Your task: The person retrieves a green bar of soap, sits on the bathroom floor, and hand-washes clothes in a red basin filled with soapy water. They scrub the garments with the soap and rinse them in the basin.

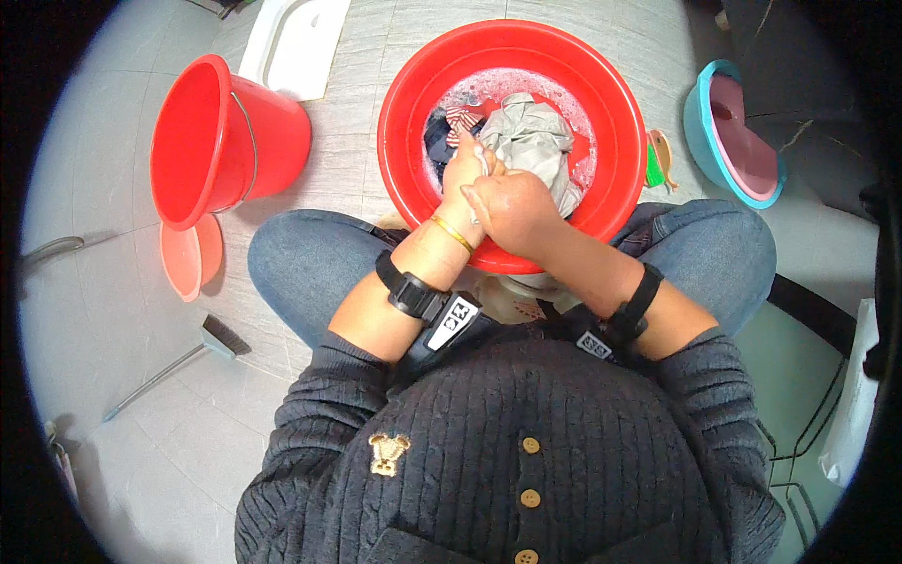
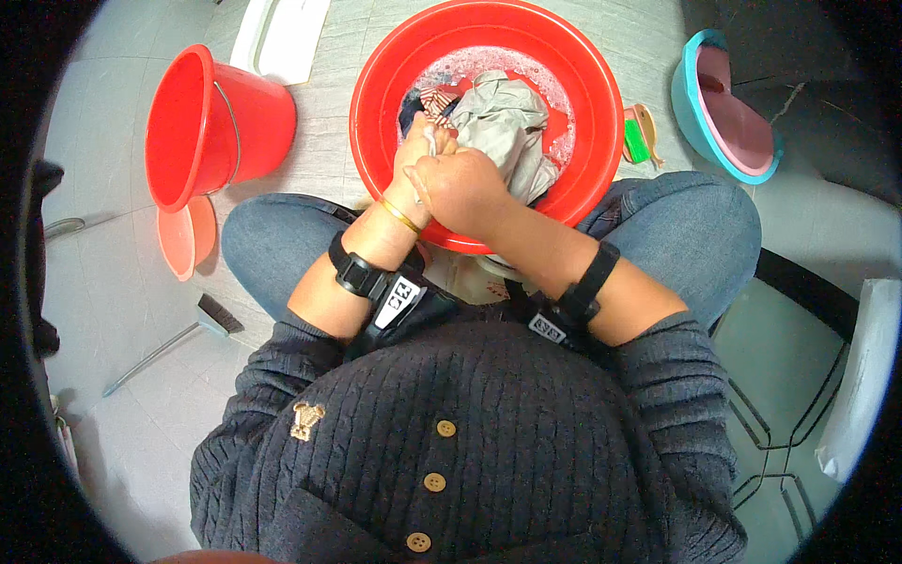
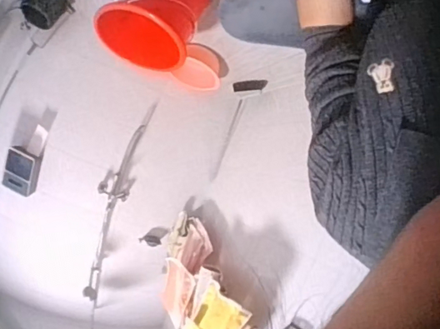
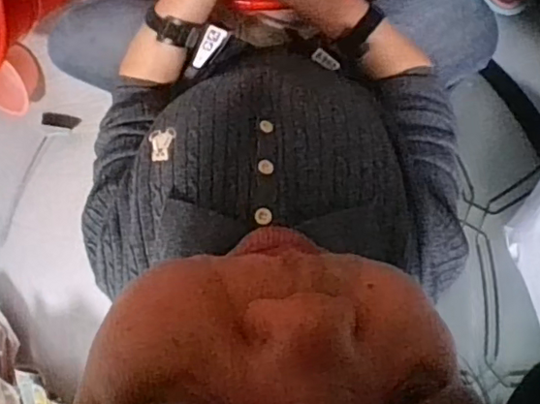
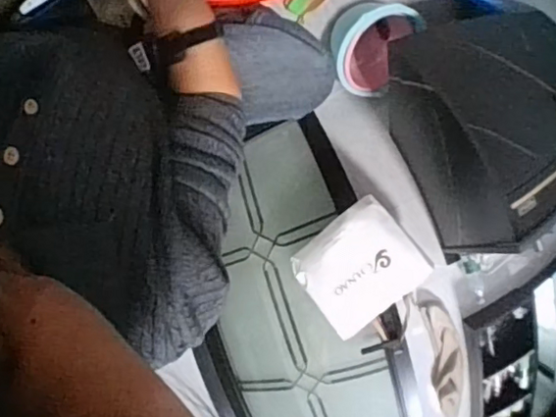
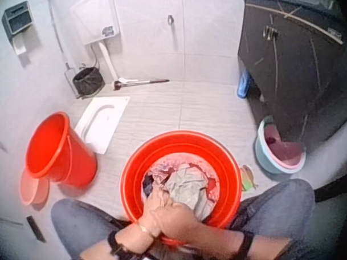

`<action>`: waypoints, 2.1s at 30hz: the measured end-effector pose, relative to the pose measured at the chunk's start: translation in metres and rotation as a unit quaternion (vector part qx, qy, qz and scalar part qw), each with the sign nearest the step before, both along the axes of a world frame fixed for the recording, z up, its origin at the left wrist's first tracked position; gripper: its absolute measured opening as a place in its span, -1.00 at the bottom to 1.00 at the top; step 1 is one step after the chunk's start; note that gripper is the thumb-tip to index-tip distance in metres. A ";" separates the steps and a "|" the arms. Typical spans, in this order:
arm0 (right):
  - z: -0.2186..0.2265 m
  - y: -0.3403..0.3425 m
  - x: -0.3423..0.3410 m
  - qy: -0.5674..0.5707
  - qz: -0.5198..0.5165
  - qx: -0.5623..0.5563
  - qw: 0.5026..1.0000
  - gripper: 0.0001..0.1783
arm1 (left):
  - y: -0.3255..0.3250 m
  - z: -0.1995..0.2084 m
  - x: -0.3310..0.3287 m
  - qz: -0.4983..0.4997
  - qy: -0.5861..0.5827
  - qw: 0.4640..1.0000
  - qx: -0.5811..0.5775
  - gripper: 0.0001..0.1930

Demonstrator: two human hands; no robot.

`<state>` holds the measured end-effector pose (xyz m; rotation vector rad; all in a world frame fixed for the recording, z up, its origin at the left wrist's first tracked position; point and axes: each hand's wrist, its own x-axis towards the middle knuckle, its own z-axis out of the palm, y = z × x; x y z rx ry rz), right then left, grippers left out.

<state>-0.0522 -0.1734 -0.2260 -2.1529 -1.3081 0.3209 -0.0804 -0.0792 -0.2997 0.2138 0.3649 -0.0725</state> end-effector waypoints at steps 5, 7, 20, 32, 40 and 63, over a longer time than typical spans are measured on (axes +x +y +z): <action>-0.014 -0.002 0.005 -0.017 -0.171 -0.082 0.982 -0.71 | 0.001 -0.007 0.000 -0.024 0.085 0.996 -0.013 -0.62; -0.014 -0.001 0.003 -0.051 -0.073 -0.095 0.991 -0.80 | 0.001 -0.008 -0.002 -0.075 -0.165 0.976 -0.122 -0.62; -0.032 -0.009 0.009 0.010 -0.100 -0.089 0.991 -0.68 | -0.015 0.005 -0.011 -0.017 0.110 0.994 0.004 -0.65; -0.013 -0.041 0.070 0.581 -0.030 0.174 0.795 -0.76 | 0.003 0.049 0.001 0.038 0.187 0.970 0.151 -0.66; 0.012 0.001 0.027 0.444 -0.264 0.175 0.838 -0.63 | 0.009 0.038 -0.002 0.094 0.116 0.962 0.230 -0.62; -0.026 -0.005 0.000 0.042 -0.156 -0.039 0.986 -0.84 | -0.011 0.019 -0.009 0.025 0.243 0.969 0.043 -0.63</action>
